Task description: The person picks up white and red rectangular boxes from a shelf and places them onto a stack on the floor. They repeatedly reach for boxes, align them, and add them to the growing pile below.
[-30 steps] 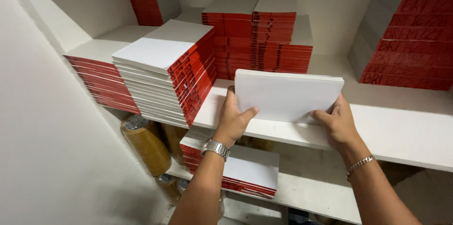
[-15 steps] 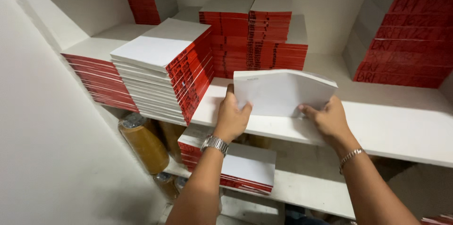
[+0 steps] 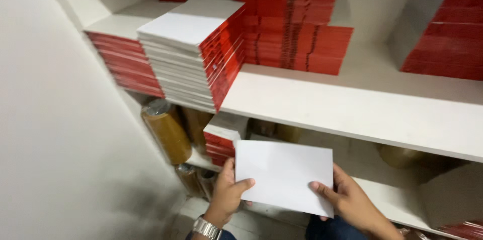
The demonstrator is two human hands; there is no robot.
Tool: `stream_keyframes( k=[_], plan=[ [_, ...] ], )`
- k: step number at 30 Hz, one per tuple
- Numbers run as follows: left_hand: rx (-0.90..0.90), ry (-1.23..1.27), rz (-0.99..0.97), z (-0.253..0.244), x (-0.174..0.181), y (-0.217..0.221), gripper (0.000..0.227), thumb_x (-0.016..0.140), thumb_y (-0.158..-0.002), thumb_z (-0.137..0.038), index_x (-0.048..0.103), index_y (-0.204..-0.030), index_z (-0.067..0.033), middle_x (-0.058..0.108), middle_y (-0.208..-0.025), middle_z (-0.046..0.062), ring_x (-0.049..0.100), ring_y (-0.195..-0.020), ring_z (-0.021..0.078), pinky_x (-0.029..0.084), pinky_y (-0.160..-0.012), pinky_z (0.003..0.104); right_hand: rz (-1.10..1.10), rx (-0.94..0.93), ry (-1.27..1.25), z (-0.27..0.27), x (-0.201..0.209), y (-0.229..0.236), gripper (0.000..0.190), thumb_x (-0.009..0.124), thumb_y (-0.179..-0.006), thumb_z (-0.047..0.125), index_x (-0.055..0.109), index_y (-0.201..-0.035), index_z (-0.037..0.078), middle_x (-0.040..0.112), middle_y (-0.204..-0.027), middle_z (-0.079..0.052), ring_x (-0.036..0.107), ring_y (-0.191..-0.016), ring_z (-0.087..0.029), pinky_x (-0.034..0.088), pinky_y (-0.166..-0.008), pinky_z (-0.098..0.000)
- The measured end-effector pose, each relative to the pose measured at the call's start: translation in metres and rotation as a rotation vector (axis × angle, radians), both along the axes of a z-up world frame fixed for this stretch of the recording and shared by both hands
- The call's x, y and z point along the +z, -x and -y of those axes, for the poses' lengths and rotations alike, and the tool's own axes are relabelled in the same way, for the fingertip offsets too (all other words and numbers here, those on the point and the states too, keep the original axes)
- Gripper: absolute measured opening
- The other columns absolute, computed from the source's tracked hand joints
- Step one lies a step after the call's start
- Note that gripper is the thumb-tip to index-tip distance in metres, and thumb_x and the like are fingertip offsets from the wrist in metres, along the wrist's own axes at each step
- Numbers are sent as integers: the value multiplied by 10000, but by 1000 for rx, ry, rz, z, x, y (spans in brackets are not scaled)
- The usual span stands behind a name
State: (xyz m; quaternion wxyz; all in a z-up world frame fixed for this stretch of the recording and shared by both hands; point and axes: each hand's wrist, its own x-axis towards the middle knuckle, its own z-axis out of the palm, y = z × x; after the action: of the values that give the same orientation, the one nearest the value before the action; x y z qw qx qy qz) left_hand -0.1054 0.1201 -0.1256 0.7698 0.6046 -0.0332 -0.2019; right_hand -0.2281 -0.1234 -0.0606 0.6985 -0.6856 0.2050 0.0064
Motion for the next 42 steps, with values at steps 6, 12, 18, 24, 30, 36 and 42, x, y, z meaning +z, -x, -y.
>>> stream_keyframes(
  k=[6,12,18,24,30,36,42],
  plan=[
    [168,61,-345,27,-29,-26,648,713,-877,23,497,-1484,-40,701,-1295,168,685,-816,245,605,-571,299,-124,-274,-169,18,-82,-59,308,586,-1013,56,593,-1319,93,671,-1077,-155,561,-775,-263,355,-384,-312],
    [248,176,-452,49,-39,-42,584,577,-930,63,477,-1493,-58,655,-1358,148,682,-1120,284,566,-986,419,-211,-412,-80,35,-118,-117,650,633,-995,146,331,-1569,100,495,-1274,-181,507,-956,-294,478,-560,-375],
    [259,-43,-392,50,-82,-51,721,591,-903,95,435,-1555,-171,762,-1173,77,649,-854,166,479,-621,259,-160,-398,-21,31,-139,-146,301,572,-931,94,590,-1228,143,636,-1173,-55,549,-1020,-202,412,-513,-339],
    [185,-282,-370,47,-86,-51,903,641,-895,-8,259,-1651,-320,767,-1094,-32,445,-541,106,352,-459,230,-191,-387,-71,33,-171,-155,183,640,-965,90,558,-1113,160,571,-1266,-71,518,-1173,-265,493,-486,-398],
    [146,-304,-310,49,-88,-49,928,684,-911,-27,229,-1655,-343,755,-1110,-30,687,-906,138,485,-609,265,-226,-345,55,31,-167,-154,335,624,-997,144,568,-1326,112,604,-1241,-152,571,-1025,-315,515,-582,-412],
    [150,-373,-301,48,-105,-53,868,703,-889,-93,311,-1627,-329,769,-1119,-74,556,-636,97,427,-527,242,-271,-234,491,23,-149,-145,430,661,-933,284,632,-1312,85,737,-1215,-124,694,-1044,-296,543,-839,-394],
    [110,-377,-255,42,-101,-46,916,706,-910,-58,233,-1648,-324,736,-1175,-20,541,-607,103,441,-485,226,-391,-215,657,20,-145,-142,592,721,-897,412,599,-1421,163,759,-1201,-126,721,-1052,-346,588,-818,-443]
  ],
)
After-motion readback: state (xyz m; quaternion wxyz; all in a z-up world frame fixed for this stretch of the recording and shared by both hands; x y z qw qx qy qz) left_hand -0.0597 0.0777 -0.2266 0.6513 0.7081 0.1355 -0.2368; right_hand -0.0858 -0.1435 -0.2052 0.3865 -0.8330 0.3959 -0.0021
